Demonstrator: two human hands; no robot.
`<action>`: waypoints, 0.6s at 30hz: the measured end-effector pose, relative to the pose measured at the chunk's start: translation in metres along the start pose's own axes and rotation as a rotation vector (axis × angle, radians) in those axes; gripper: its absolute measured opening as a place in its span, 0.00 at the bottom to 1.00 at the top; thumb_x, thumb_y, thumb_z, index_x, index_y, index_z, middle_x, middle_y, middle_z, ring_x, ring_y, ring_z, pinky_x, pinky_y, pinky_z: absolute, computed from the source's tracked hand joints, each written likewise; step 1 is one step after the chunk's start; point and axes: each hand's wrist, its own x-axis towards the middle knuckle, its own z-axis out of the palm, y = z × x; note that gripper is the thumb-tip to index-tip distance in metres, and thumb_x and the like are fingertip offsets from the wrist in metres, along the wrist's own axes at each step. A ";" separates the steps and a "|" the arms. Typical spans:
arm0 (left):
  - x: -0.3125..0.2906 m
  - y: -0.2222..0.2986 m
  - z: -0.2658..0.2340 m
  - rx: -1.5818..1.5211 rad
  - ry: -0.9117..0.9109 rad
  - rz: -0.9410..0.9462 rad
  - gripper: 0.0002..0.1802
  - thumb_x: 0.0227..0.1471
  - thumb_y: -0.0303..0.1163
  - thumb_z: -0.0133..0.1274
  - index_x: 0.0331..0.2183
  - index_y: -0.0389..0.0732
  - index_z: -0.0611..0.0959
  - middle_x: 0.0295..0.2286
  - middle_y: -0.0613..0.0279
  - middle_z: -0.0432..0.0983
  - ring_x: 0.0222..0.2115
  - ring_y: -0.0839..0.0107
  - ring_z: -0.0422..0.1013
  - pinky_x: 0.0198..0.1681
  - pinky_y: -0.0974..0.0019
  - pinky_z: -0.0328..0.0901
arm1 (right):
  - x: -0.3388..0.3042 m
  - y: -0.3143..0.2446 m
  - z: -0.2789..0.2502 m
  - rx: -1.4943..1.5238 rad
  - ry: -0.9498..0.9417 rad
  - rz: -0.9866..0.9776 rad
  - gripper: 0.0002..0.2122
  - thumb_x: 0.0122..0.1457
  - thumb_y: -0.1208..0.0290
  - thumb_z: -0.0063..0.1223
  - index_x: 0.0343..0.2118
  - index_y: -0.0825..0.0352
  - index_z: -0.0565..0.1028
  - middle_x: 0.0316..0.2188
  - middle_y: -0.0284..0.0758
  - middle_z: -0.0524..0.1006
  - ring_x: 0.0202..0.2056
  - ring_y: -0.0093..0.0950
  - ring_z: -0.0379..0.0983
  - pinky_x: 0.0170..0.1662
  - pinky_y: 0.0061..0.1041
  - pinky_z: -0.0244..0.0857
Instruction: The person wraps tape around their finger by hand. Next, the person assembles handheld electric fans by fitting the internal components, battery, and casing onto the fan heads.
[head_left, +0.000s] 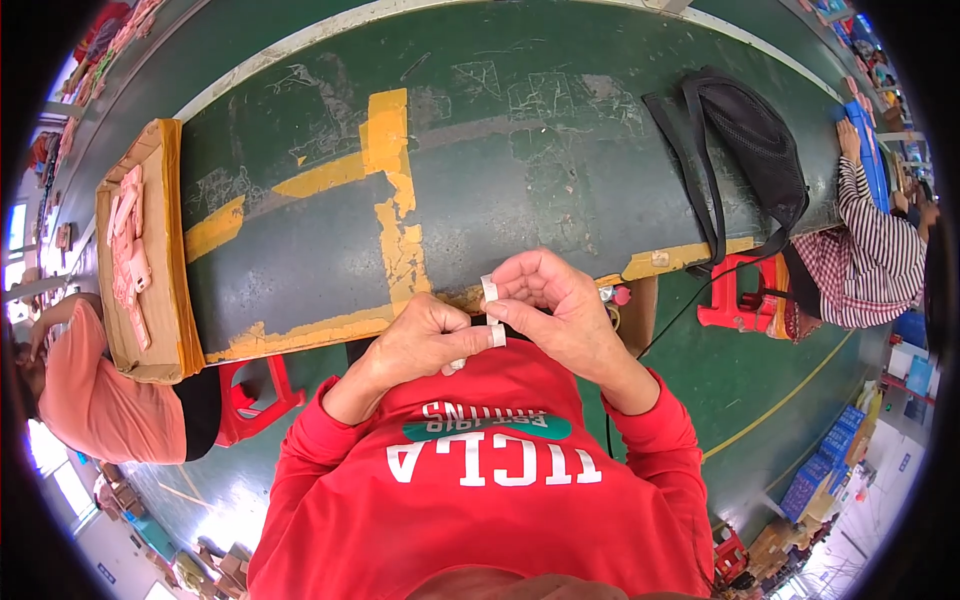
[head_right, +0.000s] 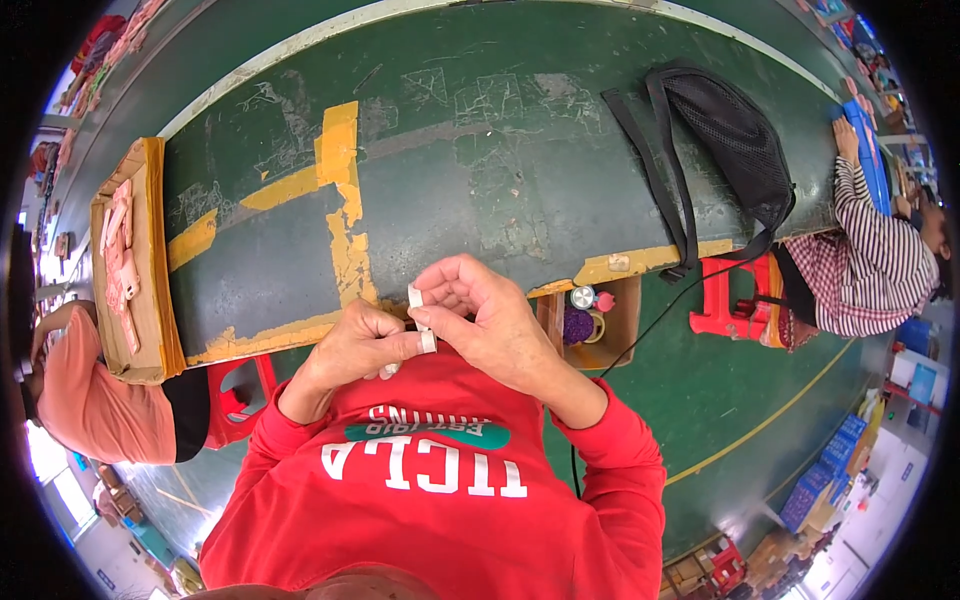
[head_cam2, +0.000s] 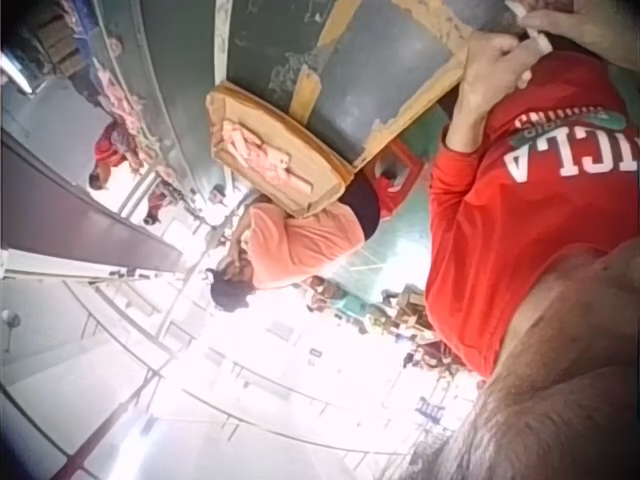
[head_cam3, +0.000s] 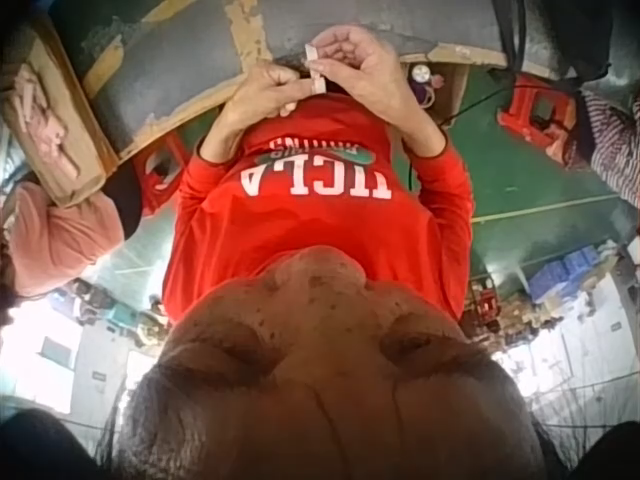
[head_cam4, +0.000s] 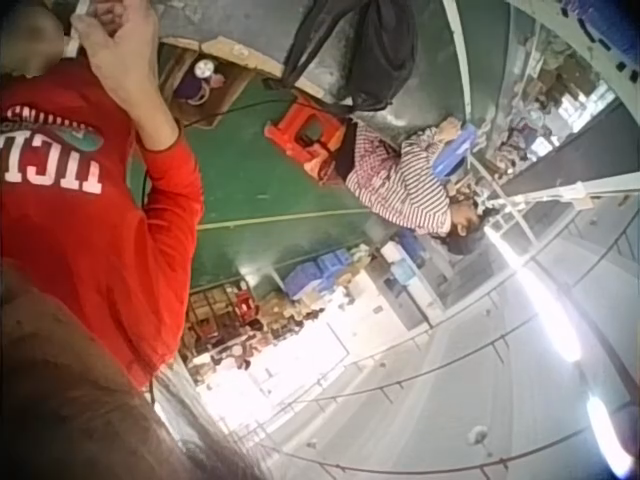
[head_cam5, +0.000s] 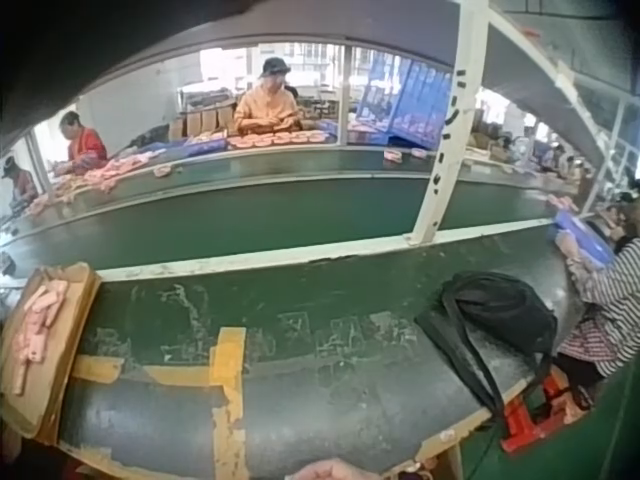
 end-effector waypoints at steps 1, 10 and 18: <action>0.000 0.000 -0.001 -0.001 0.002 0.000 0.23 0.49 0.37 0.57 0.09 0.39 0.73 0.07 0.70 0.65 0.08 0.85 0.56 0.10 0.77 0.47 | -0.001 0.000 0.000 -0.009 -0.004 -0.026 0.10 0.53 0.77 0.54 0.38 0.69 0.68 0.29 0.32 0.74 0.31 0.17 0.70 0.35 0.18 0.66; 0.001 0.002 -0.004 -0.098 -0.031 -0.054 0.25 0.49 0.43 0.57 0.10 0.39 0.74 0.08 0.68 0.64 0.08 0.84 0.56 0.10 0.77 0.47 | -0.013 -0.010 0.000 -0.380 0.046 -0.390 0.09 0.49 0.81 0.56 0.33 0.69 0.70 0.29 0.35 0.76 0.30 0.24 0.74 0.33 0.21 0.68; 0.001 -0.007 -0.001 -0.357 -0.053 -0.043 0.17 0.53 0.37 0.52 0.18 0.36 0.79 0.10 0.64 0.67 0.08 0.83 0.56 0.09 0.78 0.48 | -0.016 -0.004 0.003 -0.701 0.103 -0.828 0.11 0.43 0.84 0.58 0.31 0.68 0.71 0.27 0.37 0.77 0.31 0.32 0.75 0.34 0.25 0.70</action>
